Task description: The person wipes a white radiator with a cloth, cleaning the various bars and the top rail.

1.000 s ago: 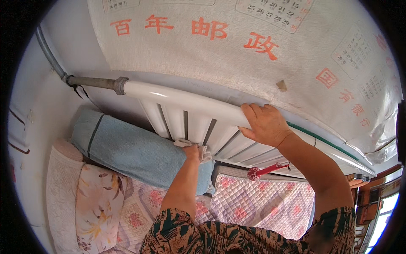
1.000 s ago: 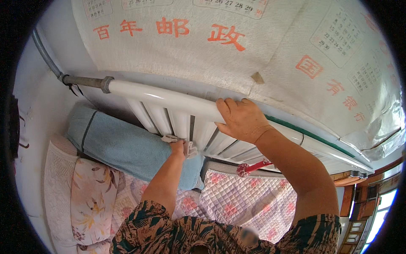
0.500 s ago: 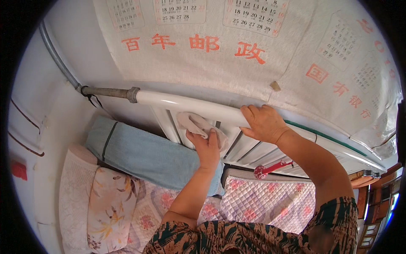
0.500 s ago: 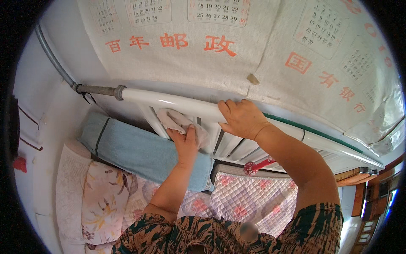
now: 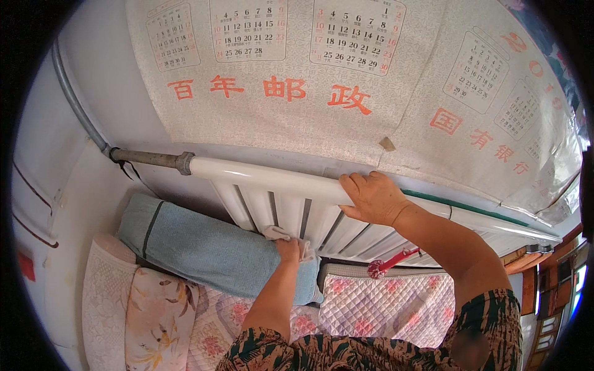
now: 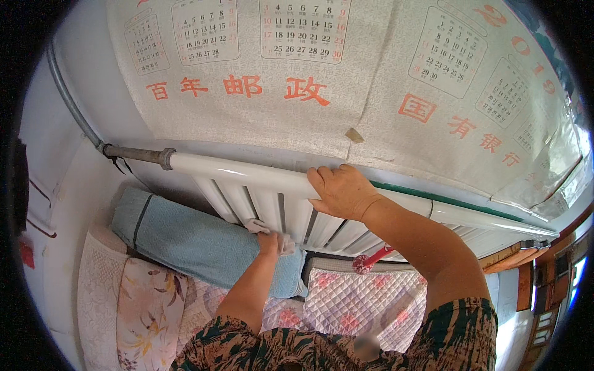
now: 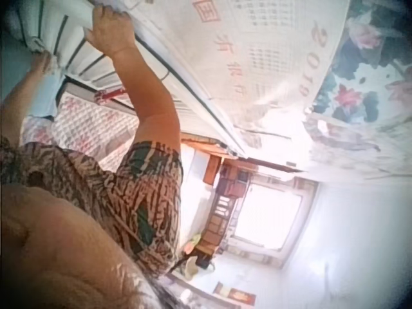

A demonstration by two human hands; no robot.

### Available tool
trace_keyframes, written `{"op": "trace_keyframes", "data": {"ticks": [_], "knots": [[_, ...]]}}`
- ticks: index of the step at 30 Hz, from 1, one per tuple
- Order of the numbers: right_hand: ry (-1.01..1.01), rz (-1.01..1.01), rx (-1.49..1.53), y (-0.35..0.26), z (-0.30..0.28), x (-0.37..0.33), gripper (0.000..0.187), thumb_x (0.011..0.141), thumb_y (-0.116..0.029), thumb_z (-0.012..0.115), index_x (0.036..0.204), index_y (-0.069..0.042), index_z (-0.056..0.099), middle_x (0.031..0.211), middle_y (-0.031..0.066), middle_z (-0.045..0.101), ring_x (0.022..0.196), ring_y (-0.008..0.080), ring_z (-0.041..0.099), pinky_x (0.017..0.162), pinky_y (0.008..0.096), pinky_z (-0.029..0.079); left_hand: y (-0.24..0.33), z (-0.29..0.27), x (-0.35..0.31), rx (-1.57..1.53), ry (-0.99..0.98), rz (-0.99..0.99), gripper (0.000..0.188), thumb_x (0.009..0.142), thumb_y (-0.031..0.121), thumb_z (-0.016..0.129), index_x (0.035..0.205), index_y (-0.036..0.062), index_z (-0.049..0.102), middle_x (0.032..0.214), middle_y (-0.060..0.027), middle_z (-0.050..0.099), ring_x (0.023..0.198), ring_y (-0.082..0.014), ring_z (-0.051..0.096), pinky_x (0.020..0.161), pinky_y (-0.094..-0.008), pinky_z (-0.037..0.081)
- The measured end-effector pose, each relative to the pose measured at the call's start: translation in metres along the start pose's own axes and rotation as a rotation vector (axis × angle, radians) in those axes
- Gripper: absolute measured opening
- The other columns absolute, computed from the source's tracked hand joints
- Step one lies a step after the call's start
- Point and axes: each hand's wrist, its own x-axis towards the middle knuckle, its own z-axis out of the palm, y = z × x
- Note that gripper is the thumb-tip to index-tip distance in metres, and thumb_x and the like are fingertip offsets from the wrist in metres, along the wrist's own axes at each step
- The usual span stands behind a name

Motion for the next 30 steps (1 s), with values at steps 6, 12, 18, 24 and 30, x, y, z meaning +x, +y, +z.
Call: {"op": "trace_keyframes", "data": {"ticks": [6,12,18,24,30], "knots": [[0.021,0.006,-0.043,0.007,0.005,-0.013,0.051,0.074,-0.038,0.07,0.106,-0.003,0.052,0.079,0.0078,0.056,0.062,0.0221,0.06,0.061,0.0336,0.047,0.052,0.035,-0.051,0.036,0.013,0.228,0.054,0.081,0.013,0.059,0.116,-0.02,0.035,0.128,-0.0393,0.035,0.127,-0.0428,0.03,0.106,-0.0492,0.027],[0.023,0.002,-0.014,0.002,-0.001,-0.004,0.05,0.074,-0.037,0.07,0.106,-0.003,0.052,0.079,0.0074,0.056,0.062,0.0218,0.06,0.061,0.0332,0.047,0.019,0.042,-0.018,0.057,0.174,0.211,0.061,0.079,0.008,0.058,0.125,-0.0194,0.029,0.131,-0.0359,0.038,0.115,-0.0412,0.046,0.106,-0.0453,0.031],[-0.007,0.023,-0.011,0.006,0.001,-0.013,0.05,0.073,-0.037,0.071,0.105,-0.003,0.053,0.078,0.0072,0.056,0.062,0.0223,0.06,0.061,0.0333,0.047,-0.026,0.029,0.02,0.0,0.019,-0.21,0.034,0.075,0.002,0.058,0.107,-0.0076,0.056,0.101,-0.0185,0.064,0.087,-0.0325,0.064,0.08,-0.041,0.051],[0.006,0.007,0.009,0.0,-0.004,-0.002,0.053,0.072,-0.038,0.071,0.107,-0.002,0.053,0.079,0.0073,0.057,0.064,0.0223,0.061,0.062,0.0336,0.047,-0.045,0.016,0.046,0.017,0.147,-0.123,0.031,0.079,0.003,0.057,0.109,-0.0037,0.057,0.101,-0.0147,0.063,0.084,-0.0281,0.064,0.073,-0.0393,0.052],[-0.047,0.059,-0.024,0.012,0.001,-0.023,0.054,0.072,-0.038,0.072,0.108,-0.002,0.052,0.081,0.0077,0.057,0.066,0.0228,0.061,0.063,0.0336,0.047,0.015,0.047,-0.011,-0.187,-0.109,-0.381,0.027,0.082,0.006,0.054,0.108,-0.0005,0.059,0.101,-0.0124,0.064,0.084,-0.0255,0.064,0.07,-0.0385,0.055]]}}
